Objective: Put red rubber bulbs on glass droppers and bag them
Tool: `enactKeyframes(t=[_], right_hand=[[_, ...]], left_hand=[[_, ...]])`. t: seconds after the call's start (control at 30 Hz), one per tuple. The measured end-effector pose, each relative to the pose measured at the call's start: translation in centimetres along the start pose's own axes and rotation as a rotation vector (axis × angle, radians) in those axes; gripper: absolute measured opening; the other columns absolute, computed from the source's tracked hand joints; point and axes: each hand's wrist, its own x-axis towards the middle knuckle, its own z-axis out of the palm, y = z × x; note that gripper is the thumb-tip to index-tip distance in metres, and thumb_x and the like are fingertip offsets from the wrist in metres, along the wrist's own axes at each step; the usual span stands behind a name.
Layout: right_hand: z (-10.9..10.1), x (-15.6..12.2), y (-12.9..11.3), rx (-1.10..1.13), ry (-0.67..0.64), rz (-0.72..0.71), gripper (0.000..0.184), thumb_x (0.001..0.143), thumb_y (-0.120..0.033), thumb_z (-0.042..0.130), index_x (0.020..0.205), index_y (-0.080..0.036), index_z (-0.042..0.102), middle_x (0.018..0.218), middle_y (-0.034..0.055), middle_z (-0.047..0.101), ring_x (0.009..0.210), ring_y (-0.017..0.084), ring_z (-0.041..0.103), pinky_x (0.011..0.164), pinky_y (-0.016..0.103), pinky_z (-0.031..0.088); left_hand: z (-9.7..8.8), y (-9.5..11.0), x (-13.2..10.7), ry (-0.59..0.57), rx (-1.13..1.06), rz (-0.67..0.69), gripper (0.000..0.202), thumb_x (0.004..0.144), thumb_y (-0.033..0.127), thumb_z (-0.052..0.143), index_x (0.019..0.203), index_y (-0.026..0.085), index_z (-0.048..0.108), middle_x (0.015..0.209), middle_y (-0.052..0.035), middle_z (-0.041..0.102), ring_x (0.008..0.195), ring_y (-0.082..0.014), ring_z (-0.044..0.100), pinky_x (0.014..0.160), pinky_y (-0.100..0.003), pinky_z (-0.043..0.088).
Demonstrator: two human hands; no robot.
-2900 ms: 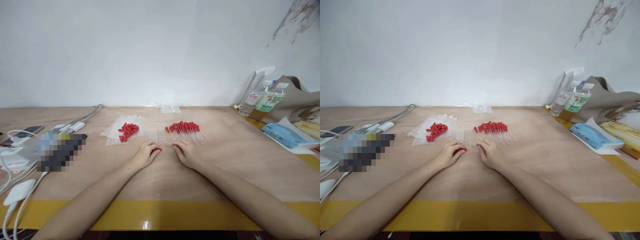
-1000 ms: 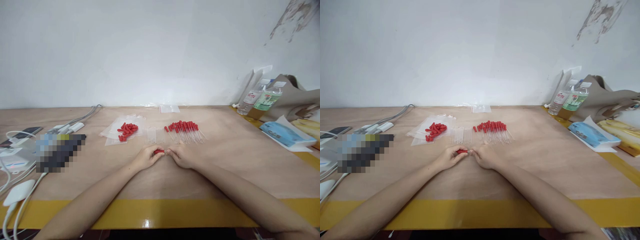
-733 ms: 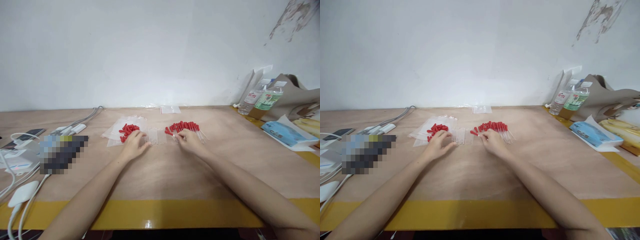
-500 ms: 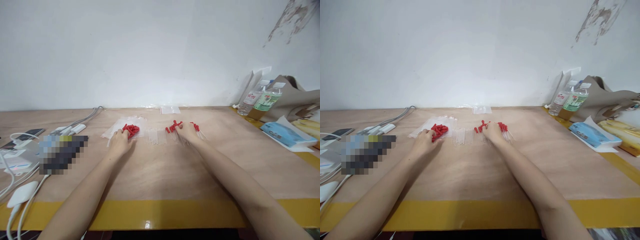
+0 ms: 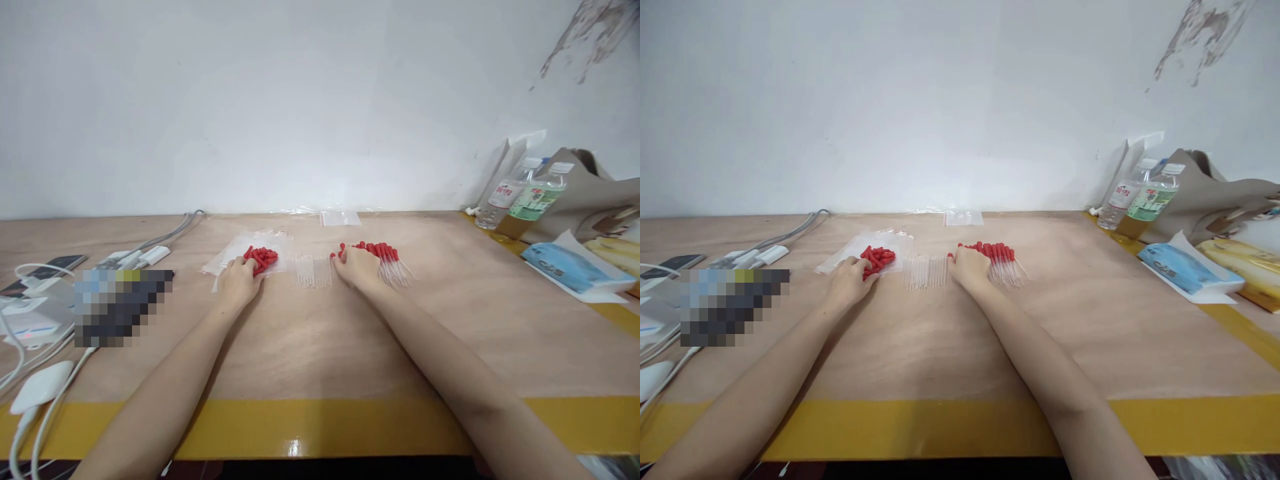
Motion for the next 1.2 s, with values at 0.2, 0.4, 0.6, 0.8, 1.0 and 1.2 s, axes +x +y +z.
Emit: enactKeyframes(t=[0.2, 0.4, 0.6, 0.8, 1.0, 1.2], right_hand=[[0.7, -0.4, -2.3, 0.013, -0.124, -0.015, 0.029, 0.078, -0.033, 0.046, 0.093, -0.014, 0.063, 0.092, 0.0142, 0.065, 0.088, 0.026, 0.06, 0.069, 0.033, 0.044], [0.8, 0.5, -2.5, 0.034, -0.184, 0.015, 0.028, 0.077, -0.029, 0.047, 0.093, -0.014, 0.064, 0.093, 0.0151, 0.065, 0.089, 0.027, 0.06, 0.069, 0.034, 0.044], [0.6, 0.8, -2.9, 0.065, -0.209, 0.035, 0.024, 0.077, -0.027, 0.048, 0.09, -0.013, 0.064, 0.092, 0.0151, 0.065, 0.086, 0.024, 0.061, 0.069, 0.032, 0.043], [-0.6, -0.9, -1.5, 0.168, -0.079, -0.077, 0.029, 0.086, -0.029, 0.035, 0.098, -0.011, 0.055, 0.093, 0.0148, 0.063, 0.085, 0.023, 0.06, 0.069, 0.03, 0.042], [0.3, -5.2, 3.5, 0.499, 0.261, -0.628, 0.017, 0.086, -0.023, 0.039, 0.096, -0.018, 0.053, 0.088, 0.0069, 0.064, 0.081, 0.018, 0.058, 0.074, 0.031, 0.042], [0.7, -7.9, 5.5, 0.473, 0.252, -0.664, 0.019, 0.086, -0.024, 0.043, 0.094, -0.019, 0.059, 0.081, 0.0049, 0.064, 0.073, 0.015, 0.057, 0.068, 0.029, 0.041]], left_hand=[[0.2, -0.2, 0.1, -0.051, 0.01, -0.007, 0.019, 0.08, 0.027, 0.045, 0.089, 0.017, 0.058, 0.096, -0.0112, 0.057, 0.092, -0.0266, 0.053, 0.074, -0.035, 0.043], [0.1, 0.0, 0.1, -0.048, 0.042, -0.004, 0.021, 0.081, 0.025, 0.04, 0.092, 0.015, 0.055, 0.093, -0.0124, 0.059, 0.09, -0.0288, 0.053, 0.07, -0.037, 0.042], [-0.7, 0.9, -0.3, 0.043, -0.094, -0.015, 0.027, 0.083, 0.022, 0.037, 0.103, 0.013, 0.053, 0.099, -0.0132, 0.054, 0.089, -0.0267, 0.054, 0.073, -0.036, 0.043], [-1.0, 4.0, -1.8, 0.064, -0.538, 0.189, 0.025, 0.083, 0.023, 0.039, 0.092, 0.013, 0.06, 0.091, -0.0096, 0.053, 0.086, -0.0209, 0.054, 0.075, -0.033, 0.043], [0.8, 8.7, -4.4, -0.274, -1.081, 0.208, 0.02, 0.08, 0.028, 0.047, 0.092, 0.014, 0.054, 0.08, -0.0041, 0.059, 0.068, -0.0136, 0.054, 0.064, -0.026, 0.044], [1.3, 9.7, -4.9, -0.352, -1.198, 0.232, 0.018, 0.079, 0.029, 0.049, 0.09, 0.015, 0.051, 0.074, -0.0015, 0.056, 0.062, -0.0106, 0.05, 0.06, -0.024, 0.041]])
